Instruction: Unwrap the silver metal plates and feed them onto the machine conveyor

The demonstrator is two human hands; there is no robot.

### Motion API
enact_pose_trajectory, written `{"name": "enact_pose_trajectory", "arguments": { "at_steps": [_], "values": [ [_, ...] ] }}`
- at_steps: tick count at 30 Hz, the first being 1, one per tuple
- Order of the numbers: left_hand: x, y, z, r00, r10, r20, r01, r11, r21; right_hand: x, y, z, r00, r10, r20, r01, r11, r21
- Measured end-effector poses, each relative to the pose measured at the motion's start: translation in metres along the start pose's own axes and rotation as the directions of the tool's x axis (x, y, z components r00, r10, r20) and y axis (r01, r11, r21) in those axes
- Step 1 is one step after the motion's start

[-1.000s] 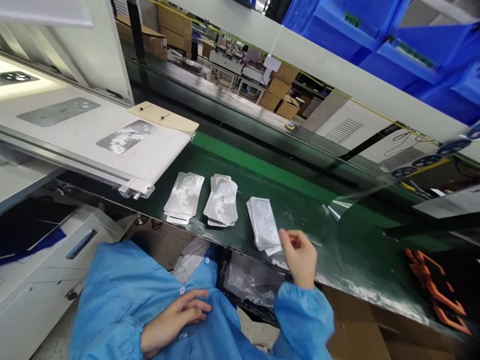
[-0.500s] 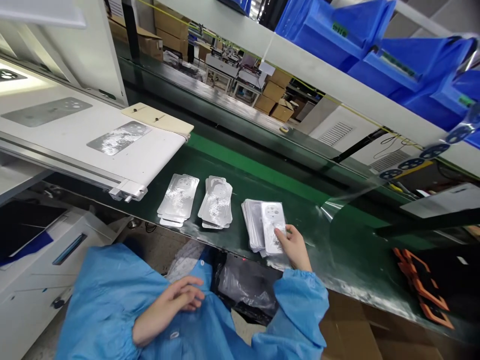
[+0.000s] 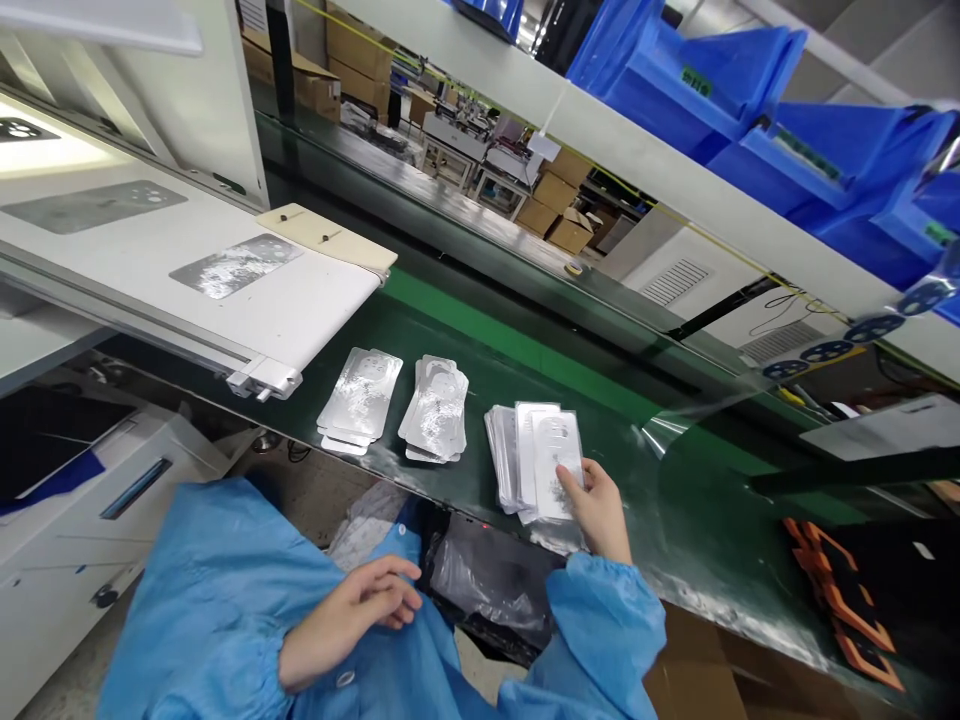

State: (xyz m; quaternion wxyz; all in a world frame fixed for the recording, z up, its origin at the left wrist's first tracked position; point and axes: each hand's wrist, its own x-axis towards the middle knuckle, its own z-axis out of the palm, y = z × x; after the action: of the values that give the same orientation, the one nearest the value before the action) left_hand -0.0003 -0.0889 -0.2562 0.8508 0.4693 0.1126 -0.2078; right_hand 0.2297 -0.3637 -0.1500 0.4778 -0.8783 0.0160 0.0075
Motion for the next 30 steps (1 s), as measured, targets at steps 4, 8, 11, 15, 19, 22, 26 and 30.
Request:
{"name": "enact_pose_trajectory", "arguments": {
  "at_steps": [4, 8, 11, 15, 19, 22, 26, 30],
  "values": [
    [0.006, 0.035, -0.003, 0.985, 0.173, -0.005, -0.173, 0.981, -0.090, -0.060, -0.034, 0.041, 0.977, -0.073, 0.201, 0.041, 0.986, 0.161],
    [0.004, 0.078, -0.016, 0.948, 0.315, -0.039, -0.313, 0.908, -0.278, -0.144, -0.032, 0.144, 0.898, -0.160, 0.409, 0.076, 0.974, 0.214],
    [-0.009, 0.085, -0.032, 0.972, 0.234, -0.013, -0.222, 0.902, -0.371, -0.184, -0.019, 0.182, 0.777, -0.232, 0.585, 0.121, 0.967, 0.223],
    [-0.033, 0.046, -0.038, 0.982, 0.175, -0.077, -0.190, 0.849, -0.494, -0.157, -0.030, 0.156, 0.669, -0.216, 0.711, 0.245, 0.967, 0.064],
    [-0.049, -0.006, -0.024, 0.995, 0.088, -0.055, -0.103, 0.799, -0.593, -0.120, -0.069, 0.141, 0.729, -0.247, 0.638, 0.306, 0.952, 0.019],
    [-0.055, -0.027, -0.018, 0.997, 0.077, -0.029, -0.080, 0.807, -0.585, -0.118, -0.091, 0.168, 0.522, -0.269, 0.809, 0.326, 0.940, 0.102],
    [-0.058, -0.029, -0.022, 0.997, 0.080, 0.001, -0.067, 0.843, -0.534, -0.120, -0.104, 0.203, 0.299, -0.236, 0.924, 0.341, 0.932, 0.128],
    [-0.064, -0.017, -0.026, 0.991, 0.135, 0.003, -0.114, 0.851, -0.512, -0.114, -0.125, 0.206, 0.211, -0.232, 0.949, 0.378, 0.915, 0.140]
  ]
}}
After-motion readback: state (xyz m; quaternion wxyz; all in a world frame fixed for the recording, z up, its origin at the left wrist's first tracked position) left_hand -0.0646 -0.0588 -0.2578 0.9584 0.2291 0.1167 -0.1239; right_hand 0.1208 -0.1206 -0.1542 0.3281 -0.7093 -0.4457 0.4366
